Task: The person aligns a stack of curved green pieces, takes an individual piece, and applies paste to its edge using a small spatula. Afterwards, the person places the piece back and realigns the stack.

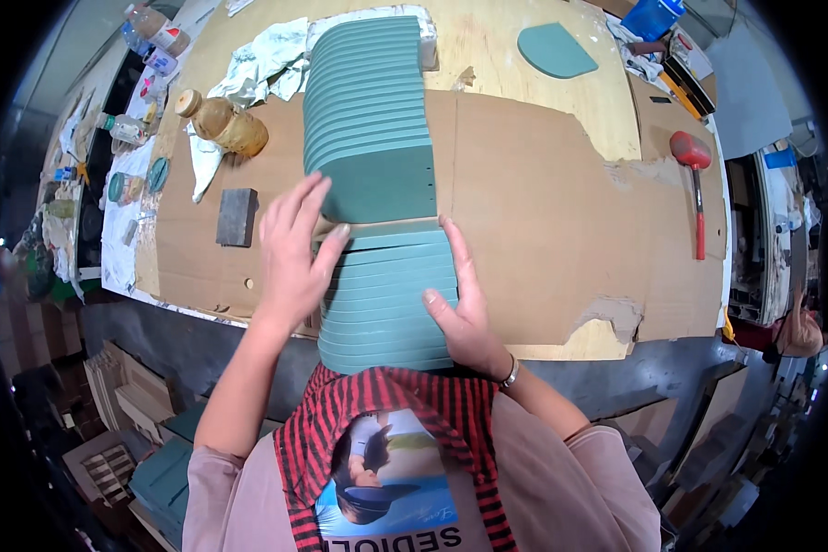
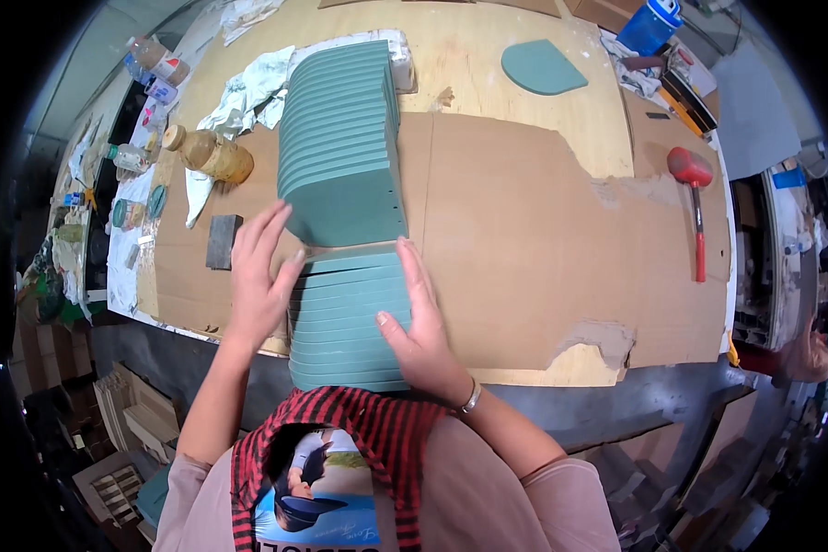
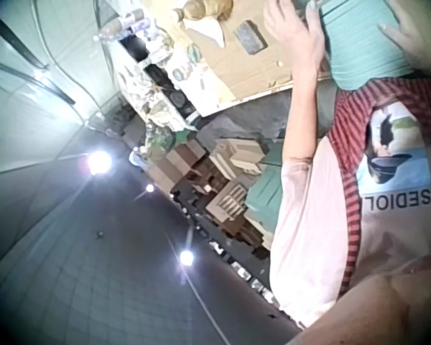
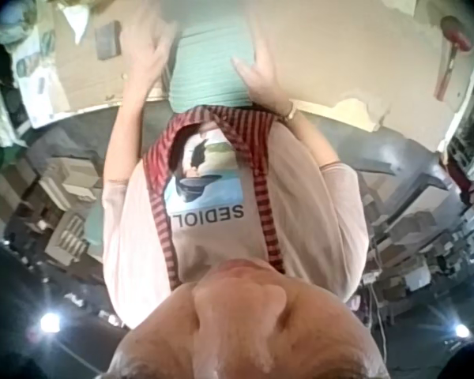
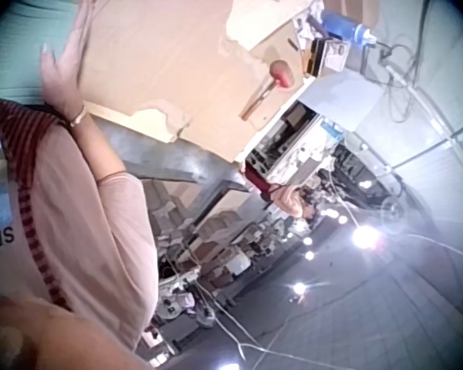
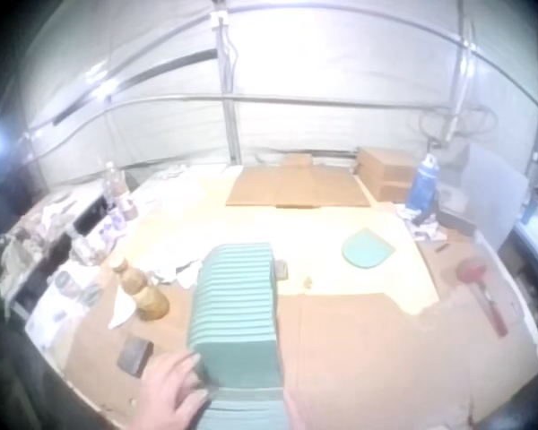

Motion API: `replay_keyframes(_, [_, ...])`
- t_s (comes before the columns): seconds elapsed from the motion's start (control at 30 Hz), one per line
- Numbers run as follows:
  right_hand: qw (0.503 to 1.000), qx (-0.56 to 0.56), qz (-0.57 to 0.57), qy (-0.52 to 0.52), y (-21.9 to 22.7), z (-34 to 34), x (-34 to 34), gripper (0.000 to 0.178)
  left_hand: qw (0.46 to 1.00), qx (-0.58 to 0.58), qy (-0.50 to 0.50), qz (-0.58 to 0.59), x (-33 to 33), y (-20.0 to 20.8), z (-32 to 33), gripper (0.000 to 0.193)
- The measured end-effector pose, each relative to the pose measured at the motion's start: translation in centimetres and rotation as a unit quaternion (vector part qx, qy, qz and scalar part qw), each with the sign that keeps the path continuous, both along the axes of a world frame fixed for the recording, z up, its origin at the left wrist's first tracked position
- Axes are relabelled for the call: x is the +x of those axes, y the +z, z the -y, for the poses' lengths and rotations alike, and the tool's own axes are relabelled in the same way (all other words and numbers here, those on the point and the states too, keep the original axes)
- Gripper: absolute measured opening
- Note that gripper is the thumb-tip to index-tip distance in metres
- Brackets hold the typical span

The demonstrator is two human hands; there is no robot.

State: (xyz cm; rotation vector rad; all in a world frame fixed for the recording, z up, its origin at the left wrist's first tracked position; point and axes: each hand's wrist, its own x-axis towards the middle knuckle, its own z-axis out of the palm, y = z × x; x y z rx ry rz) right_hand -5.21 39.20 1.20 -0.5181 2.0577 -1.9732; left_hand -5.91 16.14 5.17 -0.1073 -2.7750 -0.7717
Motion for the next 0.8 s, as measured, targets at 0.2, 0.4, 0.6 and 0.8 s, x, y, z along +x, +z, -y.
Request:
replay_keyframes(0.2, [1.000,-0.001,-0.012,-0.006,-0.1,0.0,0.3,0.073,0.991,-0.132,0.011,-0.023,-2.8,-1.7,0.1,0.055])
replay_keyframes(0.4, [1.000,0.005,-0.004,-0.014,-0.1,-0.1,0.2,0.071,0.990,-0.137,0.017,-0.005,-2.8,-1.3,-0.1,0.052])
replay_keyframes(0.6, [1.000,-0.001,-0.002,-0.012,-0.3,-0.1,0.1,0.071,0.994,-0.102,0.023,-0.028,-3.3,-1.3,-0.3,0.051])
replay_keyframes(0.8, [1.000,0.006,-0.008,-0.010,-0.4,0.0,-0.1,0.071,0.999,-0.041,0.027,0.007,-3.5,-0.4,-0.6,0.038])
